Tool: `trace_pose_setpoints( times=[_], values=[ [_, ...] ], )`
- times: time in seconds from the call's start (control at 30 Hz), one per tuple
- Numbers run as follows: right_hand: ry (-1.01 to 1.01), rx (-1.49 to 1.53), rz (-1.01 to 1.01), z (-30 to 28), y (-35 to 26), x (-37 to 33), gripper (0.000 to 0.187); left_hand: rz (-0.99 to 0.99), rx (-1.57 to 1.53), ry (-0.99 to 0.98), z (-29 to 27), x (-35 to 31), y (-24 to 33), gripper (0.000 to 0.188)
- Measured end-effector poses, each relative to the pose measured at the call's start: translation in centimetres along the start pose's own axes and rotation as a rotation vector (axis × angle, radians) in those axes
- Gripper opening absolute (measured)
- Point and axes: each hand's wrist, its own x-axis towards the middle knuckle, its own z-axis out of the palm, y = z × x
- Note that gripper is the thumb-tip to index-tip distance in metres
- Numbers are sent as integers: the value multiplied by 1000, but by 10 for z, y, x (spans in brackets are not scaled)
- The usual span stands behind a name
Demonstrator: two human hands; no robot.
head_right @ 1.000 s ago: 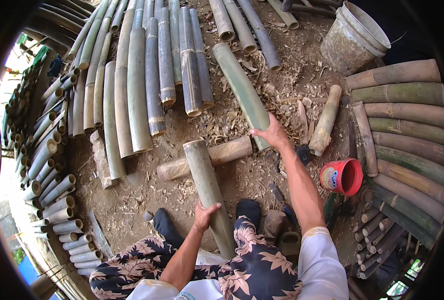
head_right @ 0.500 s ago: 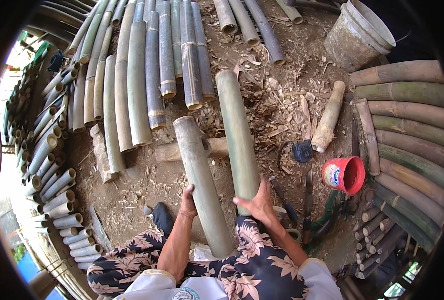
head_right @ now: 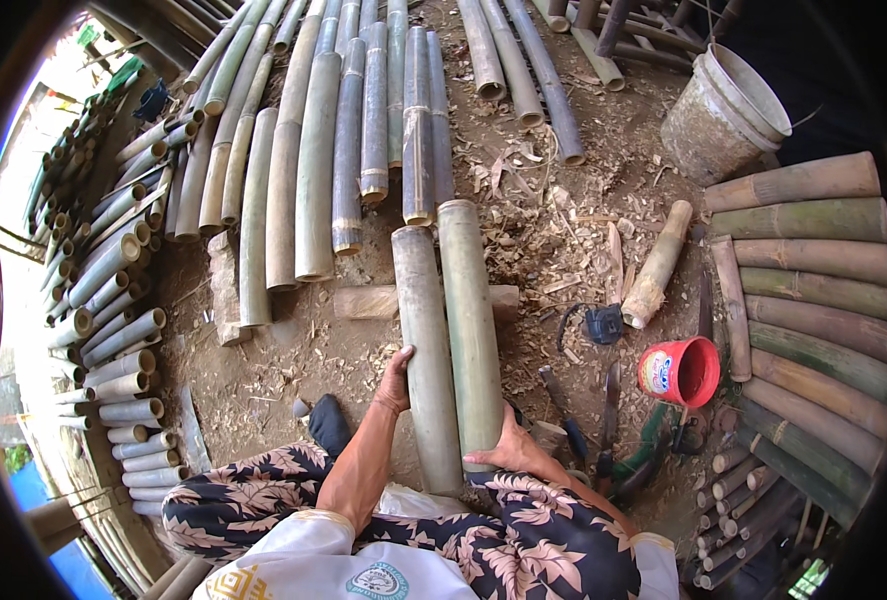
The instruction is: The person carves and shapes segments of bamboo using a large knife. They trim the ends of bamboo stalks, carve a round hole into one segment, and fit another piece into the hole.
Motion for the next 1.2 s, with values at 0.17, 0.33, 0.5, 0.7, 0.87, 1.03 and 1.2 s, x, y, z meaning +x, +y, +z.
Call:
trace_pose_setpoints(
  times=[0.17,0.33,0.5,0.7,0.87,1.03,1.2],
  values=[
    [-6,-28,18,-1,0,1,133,-13,37,-7,2,5,1,76],
    [1,17,15,3,-3,4,131,11,84,3,-8,-5,4,78],
    [15,239,-17,3,16,-2,118,98,77,-35,9,-54,3,83],
    [51,708,23,5,27,3,98,177,382,-156,75,-20,82,73],
    [48,842,-5,2,19,-2,91,413,858,-11,170,84,198,93],
    [10,869,62,6,20,-2,98,907,275,1,185,135,262,67],
    [14,1062,85,-16,7,-11,100,630,874,275,168,74,155,78]
  ],
)
